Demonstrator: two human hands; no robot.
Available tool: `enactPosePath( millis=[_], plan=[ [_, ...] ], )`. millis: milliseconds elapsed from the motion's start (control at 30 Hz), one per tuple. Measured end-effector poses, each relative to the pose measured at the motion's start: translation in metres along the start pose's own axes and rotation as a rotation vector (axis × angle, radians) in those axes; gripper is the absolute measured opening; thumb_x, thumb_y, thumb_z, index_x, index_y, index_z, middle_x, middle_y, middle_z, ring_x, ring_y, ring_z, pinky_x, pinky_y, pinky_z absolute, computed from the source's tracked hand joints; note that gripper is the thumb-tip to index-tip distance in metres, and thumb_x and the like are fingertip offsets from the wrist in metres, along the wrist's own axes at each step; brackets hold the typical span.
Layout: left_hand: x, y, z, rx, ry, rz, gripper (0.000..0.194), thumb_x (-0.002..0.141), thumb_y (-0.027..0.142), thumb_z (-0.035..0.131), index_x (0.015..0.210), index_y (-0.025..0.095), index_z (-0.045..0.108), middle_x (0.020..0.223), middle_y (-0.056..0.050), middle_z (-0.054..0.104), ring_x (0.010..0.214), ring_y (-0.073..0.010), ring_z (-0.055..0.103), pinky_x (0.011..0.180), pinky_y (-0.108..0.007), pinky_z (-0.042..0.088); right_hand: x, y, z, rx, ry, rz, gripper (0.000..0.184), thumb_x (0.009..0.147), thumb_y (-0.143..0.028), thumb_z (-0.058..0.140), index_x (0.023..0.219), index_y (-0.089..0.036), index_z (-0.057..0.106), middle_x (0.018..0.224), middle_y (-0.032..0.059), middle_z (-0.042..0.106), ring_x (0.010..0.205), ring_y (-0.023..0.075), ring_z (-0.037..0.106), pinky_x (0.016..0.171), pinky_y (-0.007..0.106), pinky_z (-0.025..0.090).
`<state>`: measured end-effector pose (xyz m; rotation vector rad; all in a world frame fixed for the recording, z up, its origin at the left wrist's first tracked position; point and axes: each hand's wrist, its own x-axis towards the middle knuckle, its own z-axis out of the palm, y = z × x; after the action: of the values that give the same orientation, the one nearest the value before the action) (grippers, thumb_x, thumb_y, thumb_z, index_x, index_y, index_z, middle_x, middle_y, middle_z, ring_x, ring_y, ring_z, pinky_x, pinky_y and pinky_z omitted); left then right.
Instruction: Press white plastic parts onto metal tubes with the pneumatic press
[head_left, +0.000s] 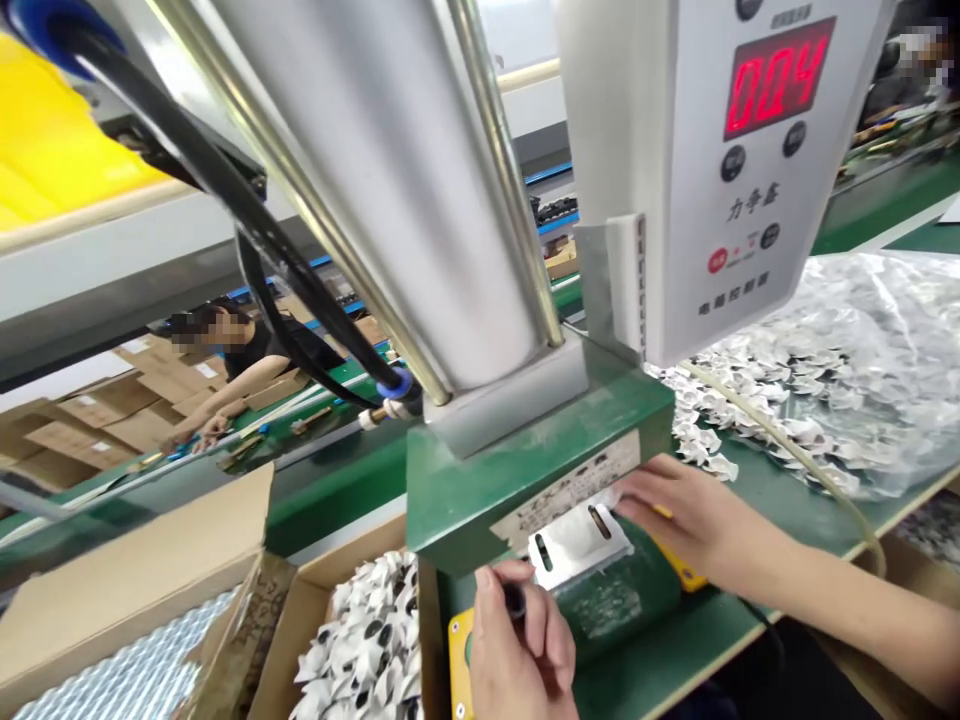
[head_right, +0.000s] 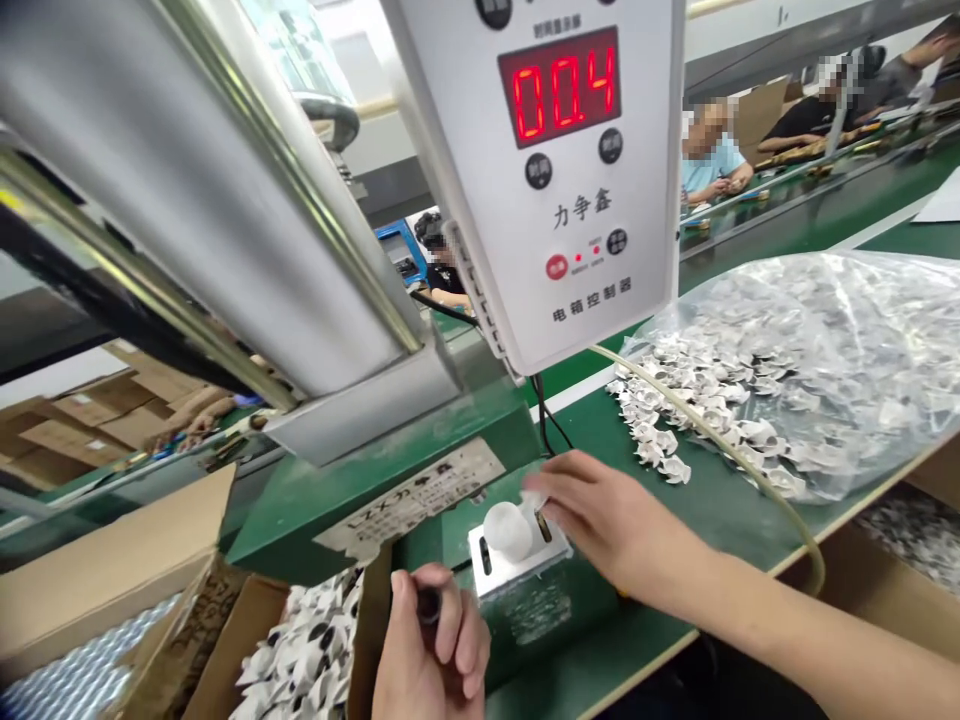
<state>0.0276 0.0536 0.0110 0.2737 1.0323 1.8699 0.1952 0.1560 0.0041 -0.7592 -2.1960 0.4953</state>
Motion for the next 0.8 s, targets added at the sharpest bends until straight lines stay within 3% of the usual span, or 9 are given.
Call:
enactPosePath(
  millis=[100,233,467,633,800],
  plan=[
    [-0.002,0.0,-0.01,-0.015,0.024,-0.018,0.039,0.074,0.056,0.067,0.07,0.017,0.061,0.041,0.009,0.032,0.03,-0.0034,0.028,0.027,-0.011,0.023,0.016,-0.024,0.027,-0.141,-0.044,-0.186,0.03,0.09,-0.008,0.043,0.112,-0.022,0.057,0.1,0.0047,0.062,0.09,0.0173,0.061,0.078,0.027,0.052],
    [-0.003,-0.002,-0.024,-0.025,0.066,-0.077,0.044,0.064,0.058,0.074,0.066,0.017,0.061,0.037,0.009,0.033,0.027,-0.0023,0.029,0.027,-0.01,0.022,0.021,-0.02,0.041,-0.368,-0.107,-0.389,0.046,0.075,0.006,0.039,0.112,-0.015,0.056,0.106,0.0097,0.063,0.102,0.0249,0.058,0.089,0.041,0.049],
    [-0.006,-0.01,-0.027,-0.064,0.146,-0.113,0.049,0.056,0.059,0.079,0.065,0.015,0.06,0.034,0.009,0.033,0.026,-0.0018,0.028,0.027,-0.01,0.019,0.01,-0.009,0.035,-0.354,-0.138,-0.4,0.047,0.077,0.003,0.042,0.116,-0.019,0.054,0.104,0.0056,0.064,0.105,0.0194,0.056,0.088,0.032,0.049],
    [-0.008,-0.014,-0.025,-0.058,0.177,-0.111,0.051,0.055,0.063,0.077,0.065,0.016,0.059,0.034,0.01,0.033,0.026,-0.0017,0.028,0.026,-0.01,0.02,0.01,-0.009,0.041,-0.357,-0.113,-0.371,0.049,0.07,0.008,0.041,0.106,-0.022,0.057,0.096,0.003,0.063,0.096,0.0186,0.056,0.087,0.031,0.048],
    [-0.009,-0.016,-0.028,-0.038,0.186,-0.096,0.054,0.053,0.064,0.077,0.066,0.015,0.059,0.034,0.01,0.034,0.026,-0.0011,0.028,0.028,-0.009,0.02,0.012,-0.01,0.04,-0.4,-0.115,-0.445,0.041,0.076,0.003,0.041,0.106,-0.02,0.058,0.099,0.0056,0.063,0.097,0.0195,0.056,0.089,0.033,0.048]
  ],
)
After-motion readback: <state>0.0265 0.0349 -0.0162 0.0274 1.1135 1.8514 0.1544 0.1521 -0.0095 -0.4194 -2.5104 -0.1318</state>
